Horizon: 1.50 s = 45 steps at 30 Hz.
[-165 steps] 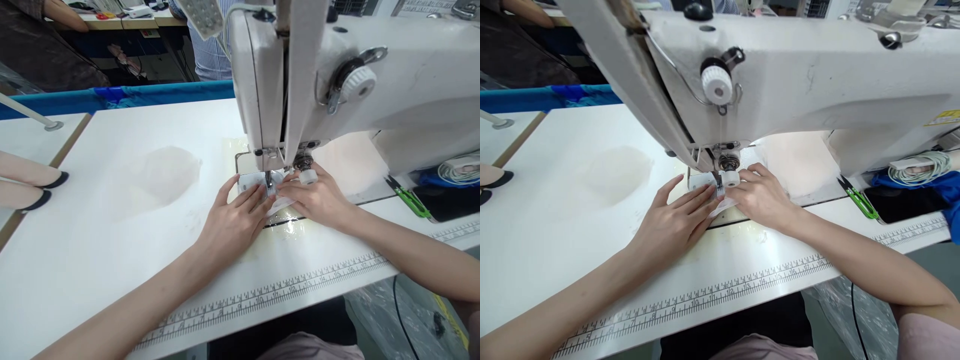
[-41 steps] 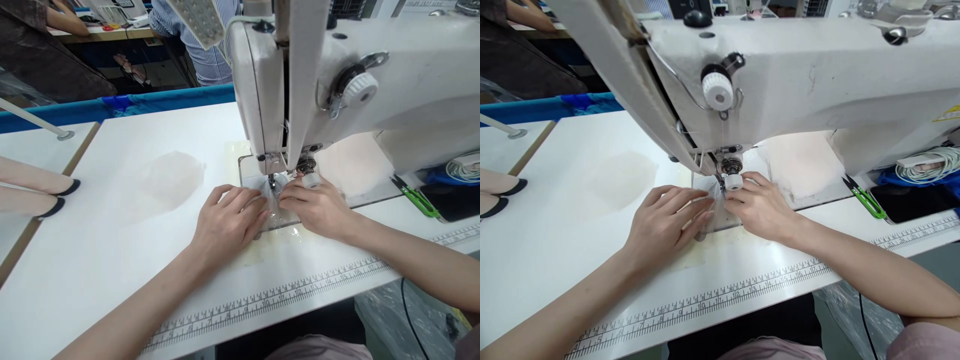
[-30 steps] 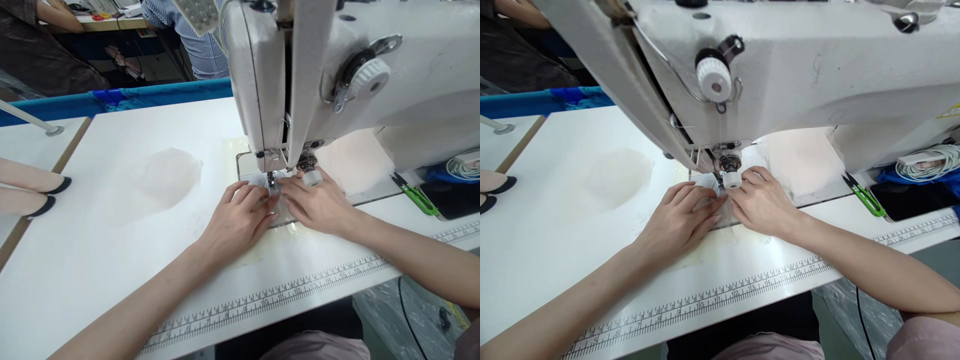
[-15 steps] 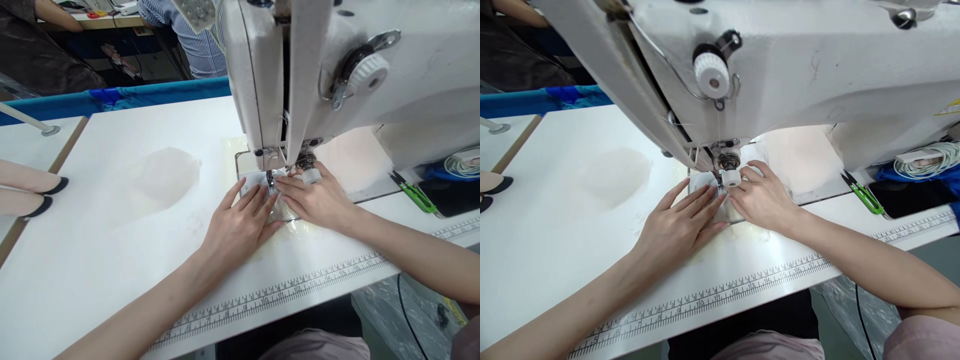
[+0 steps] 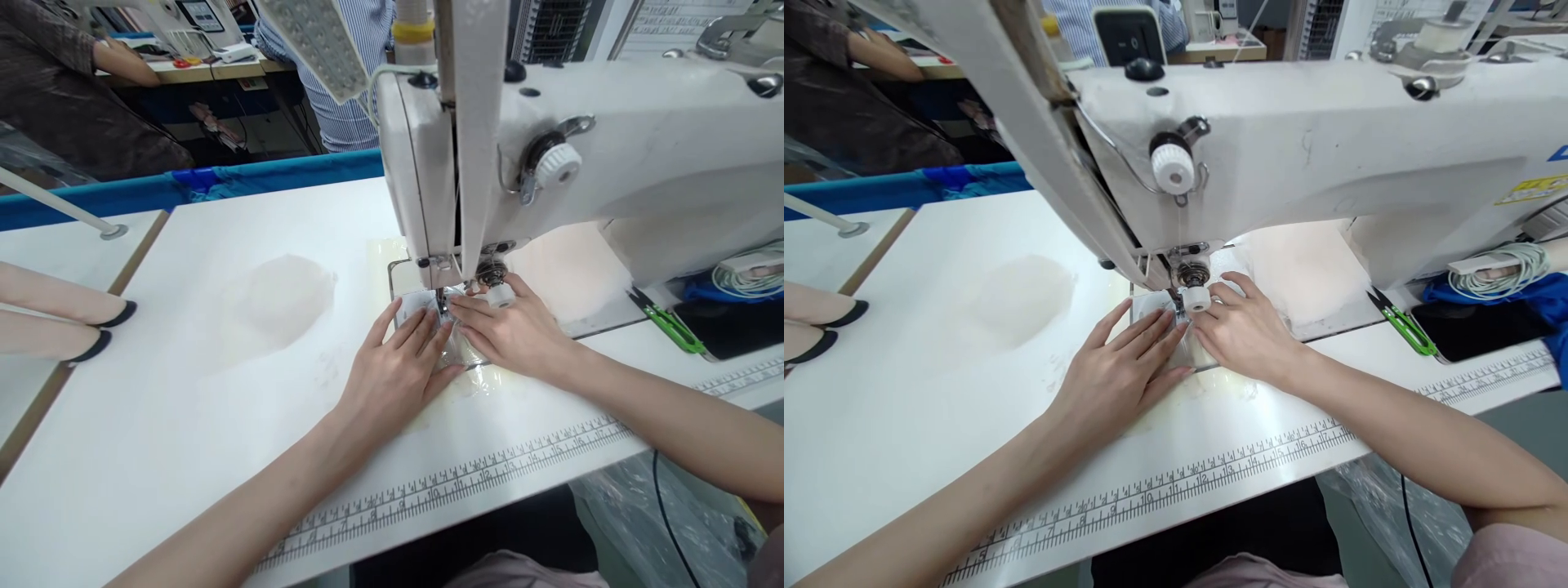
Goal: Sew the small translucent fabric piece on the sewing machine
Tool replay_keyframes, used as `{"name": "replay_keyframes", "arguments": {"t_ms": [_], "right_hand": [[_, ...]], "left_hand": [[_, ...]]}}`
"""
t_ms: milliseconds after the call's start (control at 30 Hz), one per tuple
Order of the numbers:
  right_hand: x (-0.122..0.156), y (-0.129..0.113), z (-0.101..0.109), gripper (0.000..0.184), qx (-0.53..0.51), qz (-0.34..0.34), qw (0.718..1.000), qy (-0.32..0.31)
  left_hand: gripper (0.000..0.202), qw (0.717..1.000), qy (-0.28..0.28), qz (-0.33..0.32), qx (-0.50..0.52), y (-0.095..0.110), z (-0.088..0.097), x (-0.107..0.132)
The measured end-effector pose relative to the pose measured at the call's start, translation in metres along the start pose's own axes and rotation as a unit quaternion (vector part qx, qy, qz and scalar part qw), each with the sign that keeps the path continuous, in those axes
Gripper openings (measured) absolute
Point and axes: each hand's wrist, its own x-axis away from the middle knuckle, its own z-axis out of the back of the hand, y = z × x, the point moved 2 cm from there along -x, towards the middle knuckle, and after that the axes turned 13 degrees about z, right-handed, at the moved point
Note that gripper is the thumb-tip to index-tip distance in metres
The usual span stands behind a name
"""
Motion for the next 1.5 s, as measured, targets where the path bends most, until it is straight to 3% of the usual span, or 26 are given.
{"name": "replay_keyframes", "arguments": {"t_ms": [133,267,400,500,567,633,733,800,867,1133,1233,1333,1500], "right_hand": [[0.000,0.000,0.001,0.028,-0.009,0.000,1.000,0.008],[0.001,-0.003,0.005,0.024,-0.017,0.019,0.998,0.054],[0.004,-0.006,0.011,0.022,-0.036,0.065,0.994,0.077],[0.007,-0.005,0.014,0.020,-0.077,0.092,0.989,0.090],[0.009,-0.004,0.015,0.038,-0.107,0.096,0.985,0.095],[0.009,-0.004,0.015,0.050,-0.109,0.089,0.987,0.081],[0.007,-0.006,0.015,0.026,-0.062,0.088,0.992,0.062],[0.006,-0.008,0.017,0.016,-0.038,0.101,0.991,0.075],[0.006,-0.010,0.018,0.020,-0.030,0.114,0.988,0.101],[0.007,-0.009,0.016,0.012,-0.067,0.127,0.977,0.159],[0.003,-0.004,0.018,0.011,-0.097,0.094,0.972,0.190],[-0.002,0.001,0.019,0.012,-0.114,0.042,0.967,0.224],[-0.006,0.004,0.012,0.030,-0.060,-0.065,0.974,0.210]], "left_hand": [[0.044,1.000,0.005,0.000,-0.001,0.000,-0.002,0.001],[0.047,1.000,0.020,-0.006,-0.007,-0.001,0.001,0.002],[0.046,0.996,0.020,-0.081,0.017,-0.002,0.011,0.005],[0.030,0.992,0.021,-0.123,0.011,-0.004,0.015,0.008],[0.015,0.991,0.036,-0.127,0.006,-0.005,0.015,0.009],[0.013,0.993,0.045,-0.107,0.027,-0.006,0.014,0.009],[0.009,0.995,0.047,-0.065,0.068,-0.005,0.012,0.008],[0.021,0.996,0.044,-0.054,0.064,-0.003,0.010,0.007],[0.032,0.997,0.034,-0.046,0.043,-0.003,0.010,0.007],[0.037,1.000,-0.004,-0.027,0.016,-0.006,0.006,0.009],[0.041,0.997,-0.035,0.034,0.056,-0.011,0.003,0.003],[0.029,0.989,-0.066,0.088,0.096,-0.016,0.002,-0.009],[0.017,0.984,-0.069,0.138,0.088,-0.019,-0.004,-0.031]]}}
